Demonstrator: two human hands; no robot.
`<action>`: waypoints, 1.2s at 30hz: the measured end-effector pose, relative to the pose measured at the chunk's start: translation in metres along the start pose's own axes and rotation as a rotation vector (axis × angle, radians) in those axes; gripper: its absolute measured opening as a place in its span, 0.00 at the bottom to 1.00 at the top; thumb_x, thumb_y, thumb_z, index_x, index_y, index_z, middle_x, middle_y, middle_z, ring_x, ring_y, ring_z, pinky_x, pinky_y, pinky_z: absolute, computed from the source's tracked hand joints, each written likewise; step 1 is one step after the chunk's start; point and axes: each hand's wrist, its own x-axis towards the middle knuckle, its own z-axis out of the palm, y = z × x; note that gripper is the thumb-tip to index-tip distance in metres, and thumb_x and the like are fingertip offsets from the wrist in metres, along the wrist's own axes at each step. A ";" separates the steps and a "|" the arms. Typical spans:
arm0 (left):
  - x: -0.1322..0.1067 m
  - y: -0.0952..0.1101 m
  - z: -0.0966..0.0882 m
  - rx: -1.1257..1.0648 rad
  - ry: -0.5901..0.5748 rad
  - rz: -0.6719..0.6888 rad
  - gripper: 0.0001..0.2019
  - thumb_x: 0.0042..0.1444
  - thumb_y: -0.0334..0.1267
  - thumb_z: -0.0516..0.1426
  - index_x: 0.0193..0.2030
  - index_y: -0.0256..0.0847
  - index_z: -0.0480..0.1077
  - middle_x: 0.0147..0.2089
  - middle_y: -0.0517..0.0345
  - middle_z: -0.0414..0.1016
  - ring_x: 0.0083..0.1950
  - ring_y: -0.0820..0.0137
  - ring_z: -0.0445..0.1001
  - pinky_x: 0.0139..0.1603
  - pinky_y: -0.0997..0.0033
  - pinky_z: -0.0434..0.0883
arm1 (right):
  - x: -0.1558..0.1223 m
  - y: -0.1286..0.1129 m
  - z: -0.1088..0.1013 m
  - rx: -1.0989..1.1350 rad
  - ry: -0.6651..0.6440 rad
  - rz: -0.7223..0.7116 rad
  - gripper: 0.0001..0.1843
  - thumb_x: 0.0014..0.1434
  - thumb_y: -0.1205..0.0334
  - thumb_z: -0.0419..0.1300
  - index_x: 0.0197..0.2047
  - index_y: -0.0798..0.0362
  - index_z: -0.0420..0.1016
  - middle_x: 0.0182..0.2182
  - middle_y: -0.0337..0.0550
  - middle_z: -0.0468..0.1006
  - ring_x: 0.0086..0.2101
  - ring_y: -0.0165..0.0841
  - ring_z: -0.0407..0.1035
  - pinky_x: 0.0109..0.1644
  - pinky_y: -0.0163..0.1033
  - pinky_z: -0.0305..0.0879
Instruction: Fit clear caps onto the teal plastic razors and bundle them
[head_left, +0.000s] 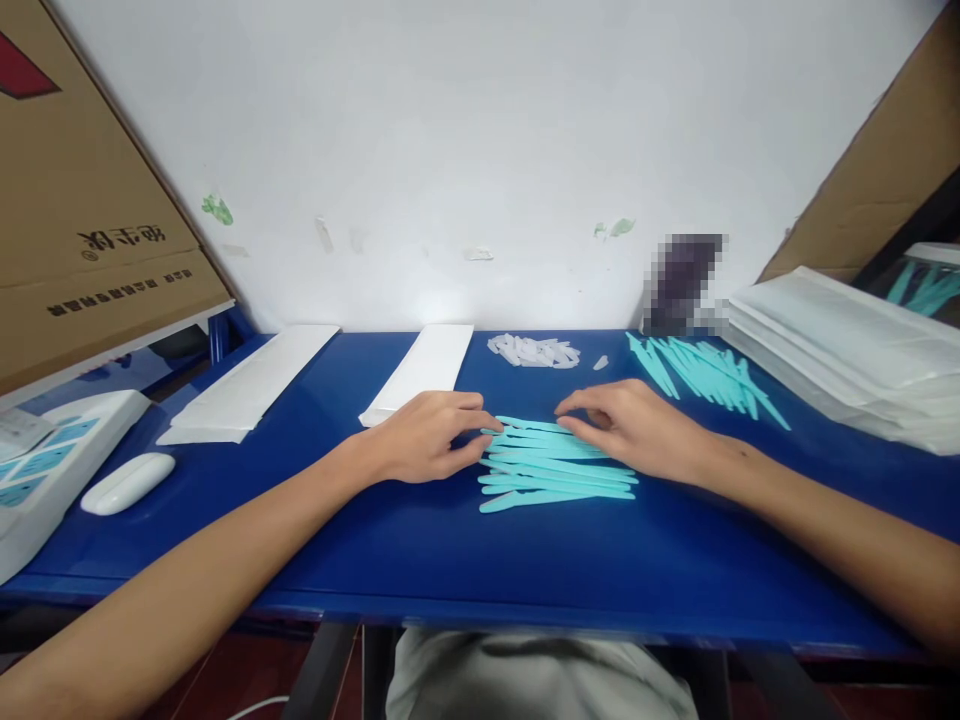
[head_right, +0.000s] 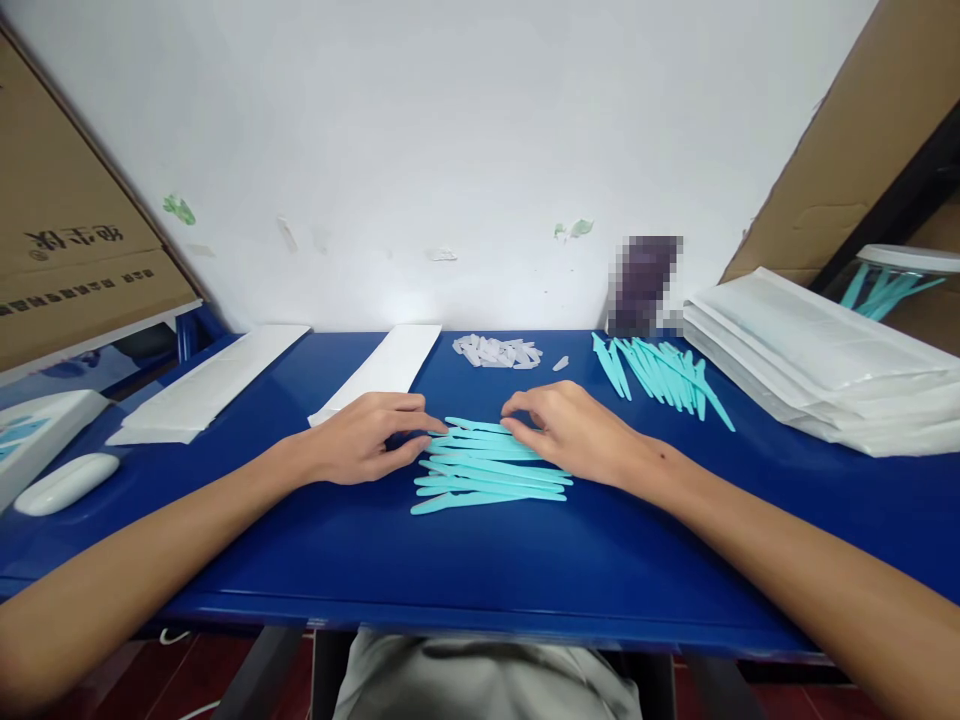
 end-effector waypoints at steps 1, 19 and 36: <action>0.000 -0.001 0.000 0.013 -0.012 -0.002 0.19 0.71 0.41 0.47 0.54 0.38 0.75 0.38 0.53 0.71 0.35 0.68 0.71 0.36 0.68 0.66 | 0.000 0.003 0.000 -0.009 -0.013 -0.006 0.21 0.68 0.51 0.51 0.47 0.53 0.81 0.30 0.45 0.78 0.29 0.34 0.70 0.33 0.38 0.60; 0.000 -0.002 0.001 -0.028 -0.111 -0.047 0.24 0.72 0.49 0.45 0.65 0.41 0.69 0.41 0.52 0.67 0.40 0.65 0.69 0.40 0.67 0.65 | 0.013 0.005 0.013 -0.098 -0.018 0.121 0.13 0.67 0.53 0.53 0.43 0.51 0.74 0.36 0.45 0.78 0.34 0.36 0.71 0.33 0.39 0.59; -0.001 0.000 -0.001 -0.050 -0.089 0.016 0.22 0.72 0.47 0.46 0.64 0.39 0.68 0.43 0.51 0.67 0.39 0.66 0.68 0.39 0.67 0.65 | 0.007 0.006 0.016 0.036 0.041 0.011 0.17 0.67 0.50 0.53 0.40 0.49 0.80 0.22 0.34 0.69 0.27 0.32 0.66 0.47 0.46 0.56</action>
